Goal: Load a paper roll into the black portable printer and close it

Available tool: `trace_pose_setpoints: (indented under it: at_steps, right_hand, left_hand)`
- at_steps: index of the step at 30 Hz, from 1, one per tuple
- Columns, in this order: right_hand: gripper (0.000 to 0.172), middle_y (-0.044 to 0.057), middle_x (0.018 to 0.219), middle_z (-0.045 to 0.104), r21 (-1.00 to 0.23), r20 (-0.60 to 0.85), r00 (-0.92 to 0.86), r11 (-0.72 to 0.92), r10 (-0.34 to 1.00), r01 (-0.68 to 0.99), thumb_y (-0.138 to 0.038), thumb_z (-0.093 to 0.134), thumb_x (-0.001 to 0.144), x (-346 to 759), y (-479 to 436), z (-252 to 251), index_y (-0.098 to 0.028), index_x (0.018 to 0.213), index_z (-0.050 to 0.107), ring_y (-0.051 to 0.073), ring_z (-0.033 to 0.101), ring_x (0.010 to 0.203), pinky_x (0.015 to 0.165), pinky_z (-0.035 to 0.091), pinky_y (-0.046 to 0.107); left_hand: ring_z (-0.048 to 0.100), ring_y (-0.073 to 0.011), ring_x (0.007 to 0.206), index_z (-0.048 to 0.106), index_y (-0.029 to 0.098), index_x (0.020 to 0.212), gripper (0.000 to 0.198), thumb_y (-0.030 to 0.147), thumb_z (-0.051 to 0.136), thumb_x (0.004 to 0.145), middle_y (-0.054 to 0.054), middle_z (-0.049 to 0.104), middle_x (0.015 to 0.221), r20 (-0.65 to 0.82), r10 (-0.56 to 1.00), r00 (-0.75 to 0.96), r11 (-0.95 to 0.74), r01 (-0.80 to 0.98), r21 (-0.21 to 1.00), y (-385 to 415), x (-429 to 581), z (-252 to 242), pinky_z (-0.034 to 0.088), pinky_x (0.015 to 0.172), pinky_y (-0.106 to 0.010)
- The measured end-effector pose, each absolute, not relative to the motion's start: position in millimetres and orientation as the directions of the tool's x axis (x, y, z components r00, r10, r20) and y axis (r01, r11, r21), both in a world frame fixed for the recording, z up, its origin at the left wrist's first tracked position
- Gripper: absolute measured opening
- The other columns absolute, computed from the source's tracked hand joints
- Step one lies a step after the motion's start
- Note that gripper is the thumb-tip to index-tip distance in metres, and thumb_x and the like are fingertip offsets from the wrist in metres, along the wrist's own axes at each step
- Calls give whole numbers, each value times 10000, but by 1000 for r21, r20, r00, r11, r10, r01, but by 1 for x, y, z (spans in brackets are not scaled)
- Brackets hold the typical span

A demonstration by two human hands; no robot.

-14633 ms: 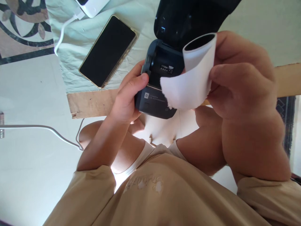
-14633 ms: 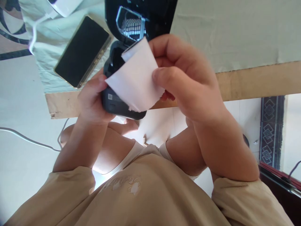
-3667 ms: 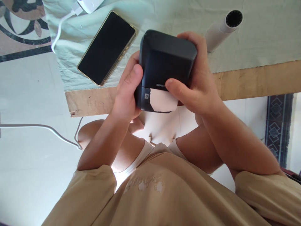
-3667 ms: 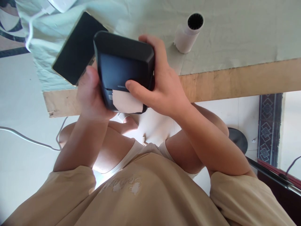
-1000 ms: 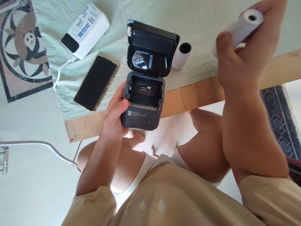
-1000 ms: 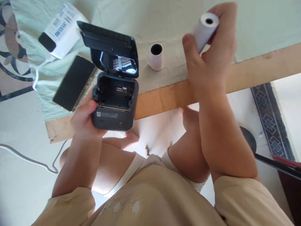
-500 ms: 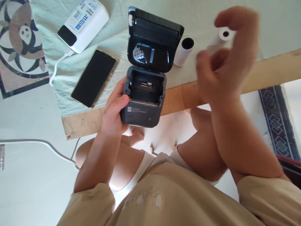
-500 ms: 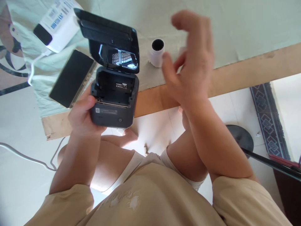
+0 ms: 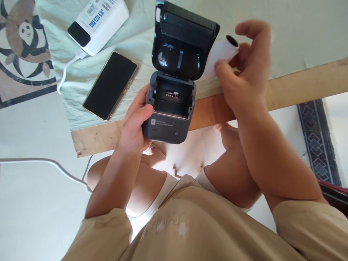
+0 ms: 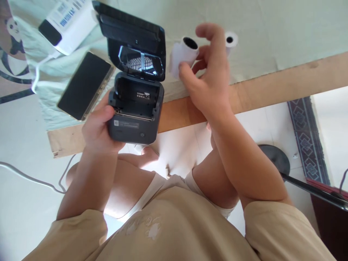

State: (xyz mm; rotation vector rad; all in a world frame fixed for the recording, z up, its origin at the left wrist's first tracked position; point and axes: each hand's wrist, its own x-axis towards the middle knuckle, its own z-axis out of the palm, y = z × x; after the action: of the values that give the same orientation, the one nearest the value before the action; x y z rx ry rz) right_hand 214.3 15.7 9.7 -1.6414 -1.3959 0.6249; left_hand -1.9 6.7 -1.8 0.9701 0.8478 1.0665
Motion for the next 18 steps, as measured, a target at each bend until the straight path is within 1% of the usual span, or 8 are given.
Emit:
trace_pose_setpoints:
  at_steps: [2,3,5,7,10,13,15,18]
  right_hand:
    - [298,42,1197,530,-969,-21,288,-90,957,229,-197,410,815,212,18,14,-262,1105,389,103,540,892,721,488,241]
    - [302,43,1177,539,-982,-148,274,-174,950,74,-190,372,806,211,19,17,-266,1098,380,111,555,922,732,504,251]
    - [339,56,1198,534,-925,-368,172,-341,914,-170,-211,300,813,210,22,21,-272,1139,370,130,577,988,774,531,279]
    - [338,66,1218,522,-880,-437,109,-399,893,-258,-273,275,835,209,23,21,-266,1157,378,146,591,1019,811,544,299]
    - [346,35,1250,493,-936,-339,124,-322,932,-139,-313,395,821,208,19,16,-298,1166,367,146,606,1027,828,554,297]
    - [432,-5,1405,371,-976,-115,186,-146,976,163,-240,423,813,207,10,17,-336,1224,330,118,605,1026,832,558,276]
    - [469,16,1463,296,-929,103,201,22,974,370,-227,433,817,206,4,23,-299,1265,320,113,580,1036,822,561,265]
    - [415,61,1344,393,-839,353,179,225,918,496,-259,539,811,201,-3,34,-232,1197,391,110,539,1048,769,554,231]
  left_hand:
    - [654,-203,752,629,206,1082,409,496,517,817,-36,695,904,-116,954,276,204,-317,926,7,-4,-2,462,546,-323]
    - [644,-186,716,625,217,1092,382,462,524,818,-33,690,910,-136,946,294,230,-312,922,7,-5,-2,449,527,-311]
    - [650,-189,736,619,240,1098,347,416,535,812,-32,684,928,-175,933,314,269,-287,920,7,-7,-1,460,533,-308]
    - [667,-219,842,615,253,1096,341,413,544,804,-32,685,964,-188,932,308,274,-264,925,7,-8,0,506,594,-323]
    - [667,-245,957,614,254,1091,349,438,552,802,-30,687,999,-169,941,294,249,-264,932,8,-7,1,556,730,-360]
    - [676,-238,973,604,257,1107,337,416,553,815,-27,688,991,-172,937,302,258,-269,928,8,-6,1,563,735,-346]
    - [680,-228,977,601,258,1119,331,401,554,824,-25,687,999,-175,937,303,260,-268,928,8,-5,1,558,701,-321]
    - [679,-226,1001,581,254,1158,364,398,567,824,-26,688,1039,-176,937,300,260,-269,927,8,-4,0,557,735,-319]
